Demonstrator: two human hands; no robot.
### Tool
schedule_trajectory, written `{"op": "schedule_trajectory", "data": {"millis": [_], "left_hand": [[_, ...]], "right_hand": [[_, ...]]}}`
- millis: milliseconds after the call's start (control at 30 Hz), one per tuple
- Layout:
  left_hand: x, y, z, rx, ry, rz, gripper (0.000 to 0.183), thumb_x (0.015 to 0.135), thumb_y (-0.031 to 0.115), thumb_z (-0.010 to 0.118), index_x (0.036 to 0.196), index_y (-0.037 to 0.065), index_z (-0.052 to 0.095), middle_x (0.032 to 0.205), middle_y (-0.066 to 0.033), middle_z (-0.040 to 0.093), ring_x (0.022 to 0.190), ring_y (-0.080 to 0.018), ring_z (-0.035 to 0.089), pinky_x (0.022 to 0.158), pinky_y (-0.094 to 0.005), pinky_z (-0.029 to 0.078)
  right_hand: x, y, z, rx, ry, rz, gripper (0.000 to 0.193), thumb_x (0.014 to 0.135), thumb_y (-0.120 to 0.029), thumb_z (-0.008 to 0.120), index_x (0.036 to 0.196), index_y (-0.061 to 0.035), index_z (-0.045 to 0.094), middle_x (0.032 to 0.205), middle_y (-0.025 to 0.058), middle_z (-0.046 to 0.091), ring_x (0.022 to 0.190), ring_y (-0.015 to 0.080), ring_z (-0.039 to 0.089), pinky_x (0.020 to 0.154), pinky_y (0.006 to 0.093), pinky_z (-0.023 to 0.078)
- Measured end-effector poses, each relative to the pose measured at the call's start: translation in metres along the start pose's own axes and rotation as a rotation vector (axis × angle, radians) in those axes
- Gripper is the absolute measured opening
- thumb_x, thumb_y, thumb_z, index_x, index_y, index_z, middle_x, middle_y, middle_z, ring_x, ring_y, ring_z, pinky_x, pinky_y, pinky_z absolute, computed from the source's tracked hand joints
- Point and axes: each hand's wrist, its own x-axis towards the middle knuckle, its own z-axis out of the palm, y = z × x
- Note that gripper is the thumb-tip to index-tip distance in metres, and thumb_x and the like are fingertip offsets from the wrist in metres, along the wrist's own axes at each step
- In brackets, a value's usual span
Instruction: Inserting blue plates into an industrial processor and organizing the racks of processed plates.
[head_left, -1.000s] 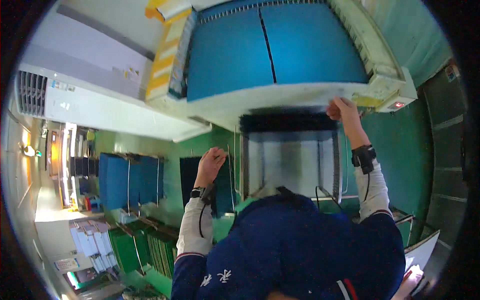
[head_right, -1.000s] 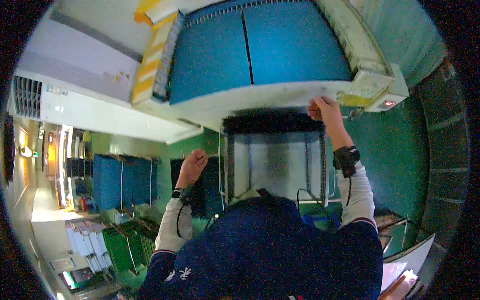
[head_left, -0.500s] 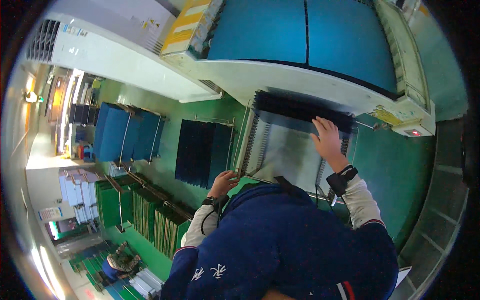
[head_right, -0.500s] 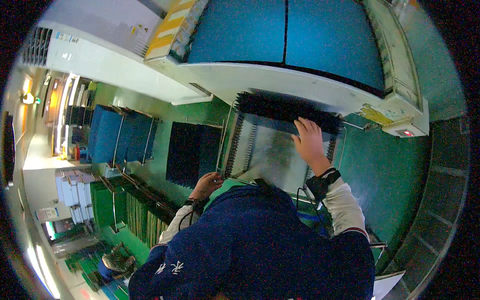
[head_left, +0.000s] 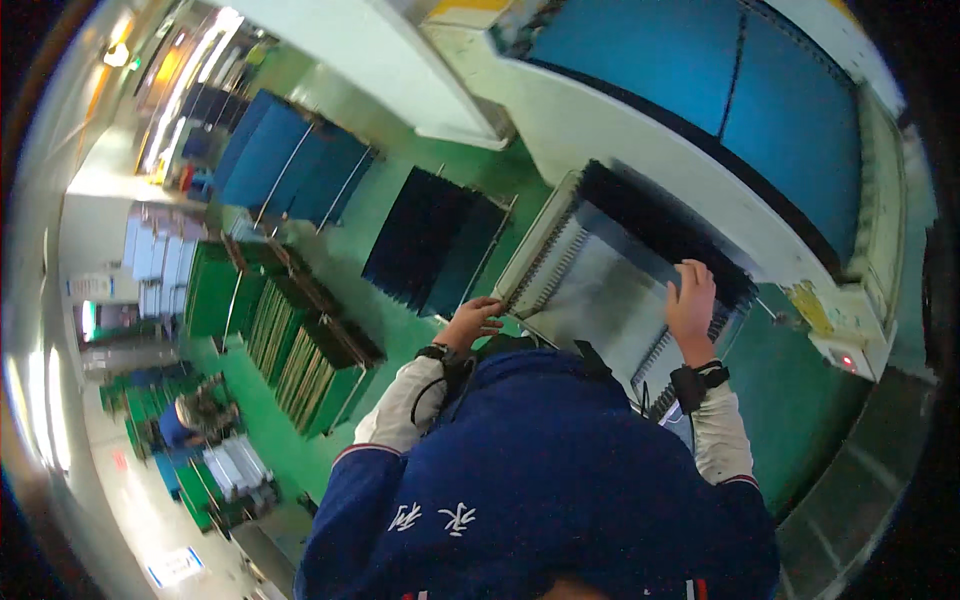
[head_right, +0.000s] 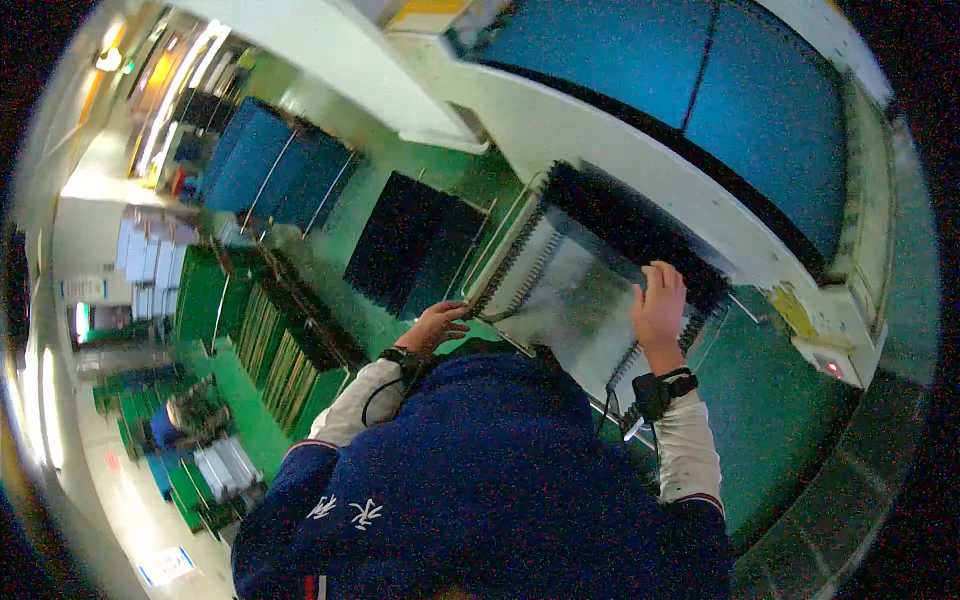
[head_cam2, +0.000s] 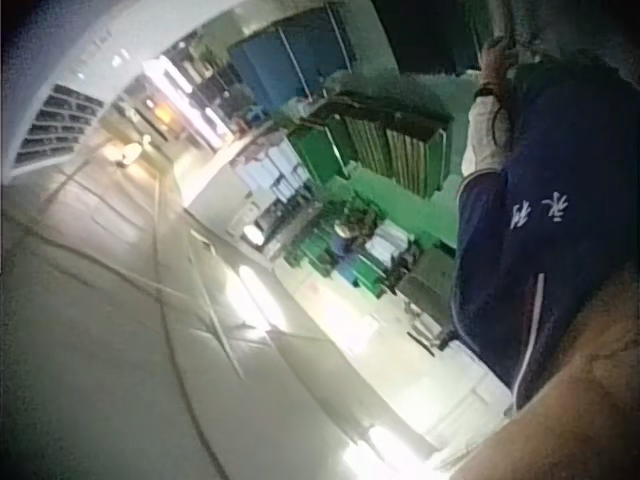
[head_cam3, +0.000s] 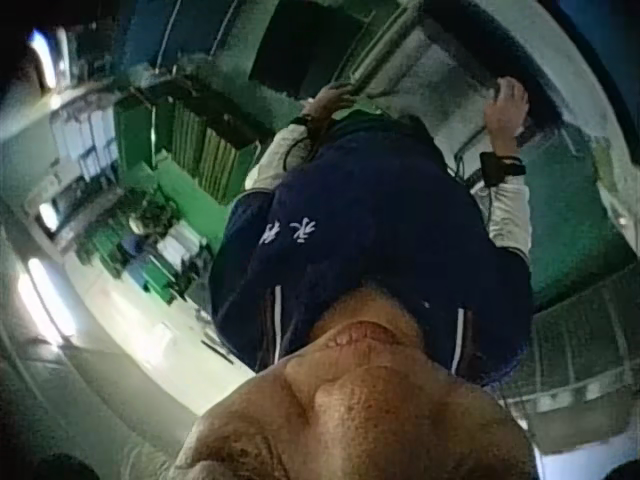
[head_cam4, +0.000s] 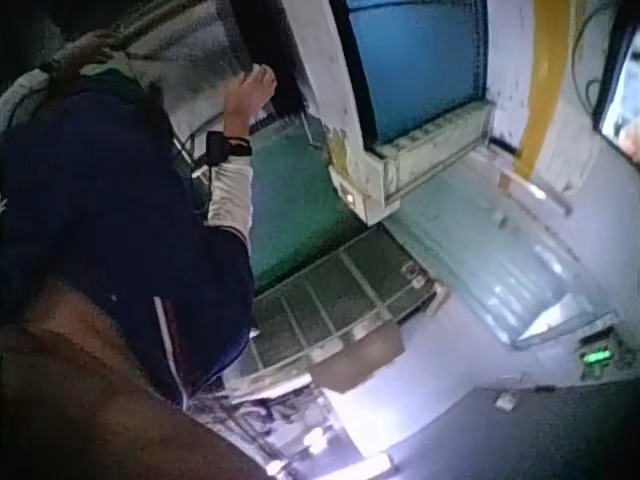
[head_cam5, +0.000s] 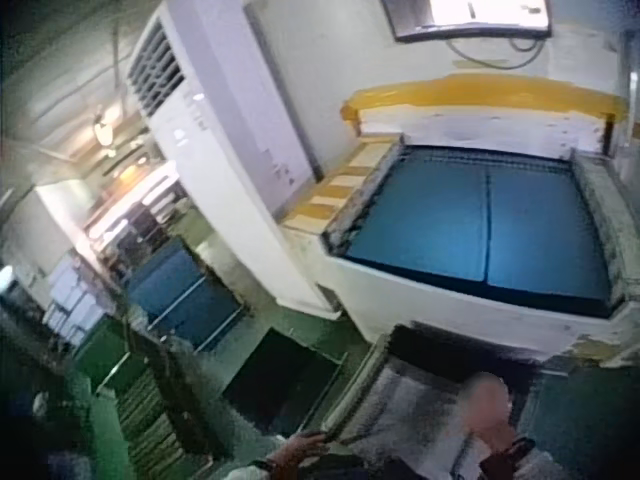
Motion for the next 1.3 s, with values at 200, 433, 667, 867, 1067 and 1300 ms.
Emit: {"op": "schedule_trajectory", "data": {"millis": [200,433,667,867,1067,1300], "left_hand": [[-0.002,-0.021,-0.006,0.015,-0.108,0.05,0.066,0.085,0.031,0.062,0.136,0.006,0.03,0.119,-0.0111,0.051,0.094,-0.0219,0.058,0.079,-0.0336,0.048],[-0.032,-0.009,0.012,0.045,-0.116,0.062,0.072,0.084,0.027,0.064,0.142,0.015,0.023,0.111,-0.0064,0.052,0.086,-0.0151,0.055,0.069,-0.028,0.047],[-0.022,-0.027,0.013,0.107,-0.155,0.1,0.075,0.086,0.026,0.063,0.143,0.02,0.015,0.101,-0.0128,0.059,0.086,-0.0169,0.057,0.07,-0.0298,0.049],[-0.018,-0.039,0.013,0.164,-0.113,0.065,0.083,0.081,0.031,0.067,0.144,0.02,0.014,0.087,-0.0102,0.061,0.063,-0.0151,0.055,0.052,-0.0257,0.046],[-0.018,-0.016,0.014,0.324,-0.103,0.039,0.084,0.078,0.029,0.069,0.143,0.017,0.017,0.122,-0.0108,0.052,0.089,-0.0263,0.06,0.068,-0.0353,0.05],[-0.009,-0.021,0.02,0.59,-0.017,0.067,0.083,0.074,0.034,0.071,0.14,0.018,0.025,0.116,-0.0114,0.057,0.084,-0.0247,0.06,0.068,-0.038,0.052]], "right_hand": [[0.007,-0.005,0.005,-0.072,0.012,-0.034,0.023,0.07,-0.008,0.066,0.088,-0.0084,0.052,0.101,0.0077,0.05,0.098,0.0288,0.048,0.081,0.0416,0.038],[0.008,0.003,0.012,-0.195,-0.048,-0.054,0.018,0.074,-0.013,0.064,0.086,-0.0078,0.052,0.099,0.008,0.051,0.095,0.0293,0.049,0.078,0.0429,0.039],[0.012,0.015,0.013,-0.32,-0.212,-0.11,0.017,0.075,-0.015,0.064,0.086,-0.0036,0.055,0.097,0.013,0.054,0.092,0.0321,0.052,0.075,0.0431,0.044],[0.015,0.04,0.027,-0.326,-0.169,-0.309,0.02,0.078,-0.018,0.061,0.086,0.0005,0.06,0.095,0.0209,0.058,0.087,0.0367,0.056,0.074,0.0432,0.046],[0.011,0.058,0.031,-0.384,-0.296,-0.118,0.029,0.082,-0.019,0.059,0.101,0.0018,0.059,0.116,0.0241,0.053,0.1,0.0368,0.055,0.082,0.0428,0.045],[0.012,0.041,0.024,-0.402,-0.291,-0.146,0.022,0.083,-0.018,0.056,0.093,0.0017,0.057,0.096,0.0219,0.055,0.09,0.0379,0.055,0.074,0.045,0.044]]}}
